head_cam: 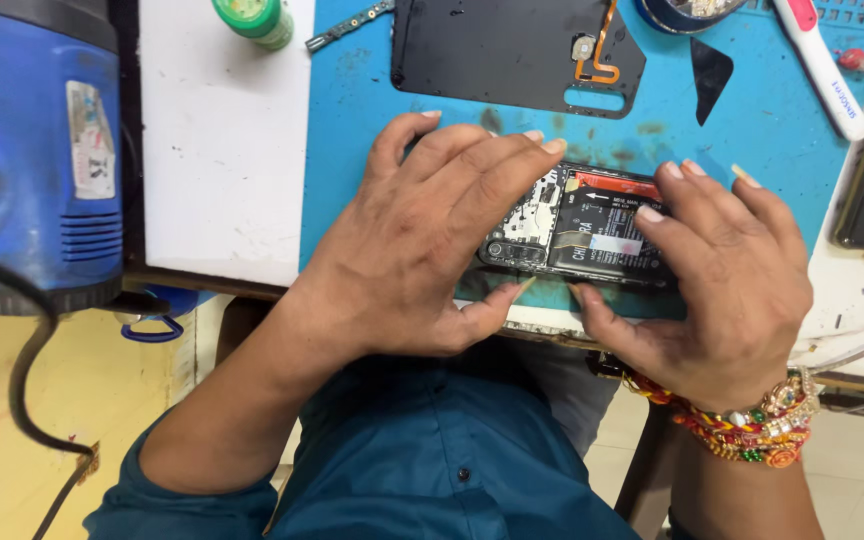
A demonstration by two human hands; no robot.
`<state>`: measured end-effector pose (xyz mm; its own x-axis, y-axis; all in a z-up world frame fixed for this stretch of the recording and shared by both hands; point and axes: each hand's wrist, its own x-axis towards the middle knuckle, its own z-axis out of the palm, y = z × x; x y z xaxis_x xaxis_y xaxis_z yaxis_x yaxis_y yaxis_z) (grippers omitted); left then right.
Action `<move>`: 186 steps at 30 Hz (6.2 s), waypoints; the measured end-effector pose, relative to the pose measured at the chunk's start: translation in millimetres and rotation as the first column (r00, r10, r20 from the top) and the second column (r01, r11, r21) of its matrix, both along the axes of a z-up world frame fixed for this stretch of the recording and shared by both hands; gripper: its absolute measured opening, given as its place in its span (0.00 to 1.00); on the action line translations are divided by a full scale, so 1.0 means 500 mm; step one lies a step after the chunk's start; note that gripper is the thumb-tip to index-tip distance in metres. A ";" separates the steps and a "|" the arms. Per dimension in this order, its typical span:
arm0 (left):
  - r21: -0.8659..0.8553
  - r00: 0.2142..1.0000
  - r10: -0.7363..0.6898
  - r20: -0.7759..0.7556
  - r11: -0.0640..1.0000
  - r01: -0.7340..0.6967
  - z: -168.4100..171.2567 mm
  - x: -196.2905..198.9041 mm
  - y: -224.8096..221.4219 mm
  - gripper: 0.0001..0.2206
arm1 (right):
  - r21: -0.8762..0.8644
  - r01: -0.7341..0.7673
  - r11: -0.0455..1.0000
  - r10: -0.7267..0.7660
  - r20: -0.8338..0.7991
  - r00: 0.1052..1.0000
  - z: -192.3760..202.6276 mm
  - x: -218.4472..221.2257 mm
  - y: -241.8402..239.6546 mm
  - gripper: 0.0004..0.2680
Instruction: The person removes the back panel of a mobile phone, uses a pry tool to detach internal components, and uses a screwdriver to secure parts of the device.
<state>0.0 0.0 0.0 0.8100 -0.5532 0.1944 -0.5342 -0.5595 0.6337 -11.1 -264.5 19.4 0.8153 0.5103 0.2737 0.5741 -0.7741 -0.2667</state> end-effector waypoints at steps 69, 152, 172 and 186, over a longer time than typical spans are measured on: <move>-0.015 0.999 -0.032 0.039 0.999 0.032 -0.023 0.035 -0.041 0.15 | 0.051 -0.072 0.996 0.078 -0.127 0.989 -0.029 0.046 -0.001 0.22; 0.042 0.944 -0.015 0.331 0.999 0.002 -0.017 -0.035 -0.028 0.29 | 0.139 0.010 0.990 -0.013 0.021 1.000 0.014 -0.023 0.003 0.23; 0.068 0.989 0.147 -0.028 0.987 -0.145 0.048 -0.117 -0.087 0.37 | 0.184 0.570 0.801 -0.484 -0.362 0.796 0.043 -0.208 0.069 0.23; 0.102 0.988 0.144 0.055 0.984 -0.149 0.024 -0.051 -0.017 0.38 | 0.379 0.408 0.830 -0.327 -0.261 0.908 -0.002 -0.131 0.016 0.17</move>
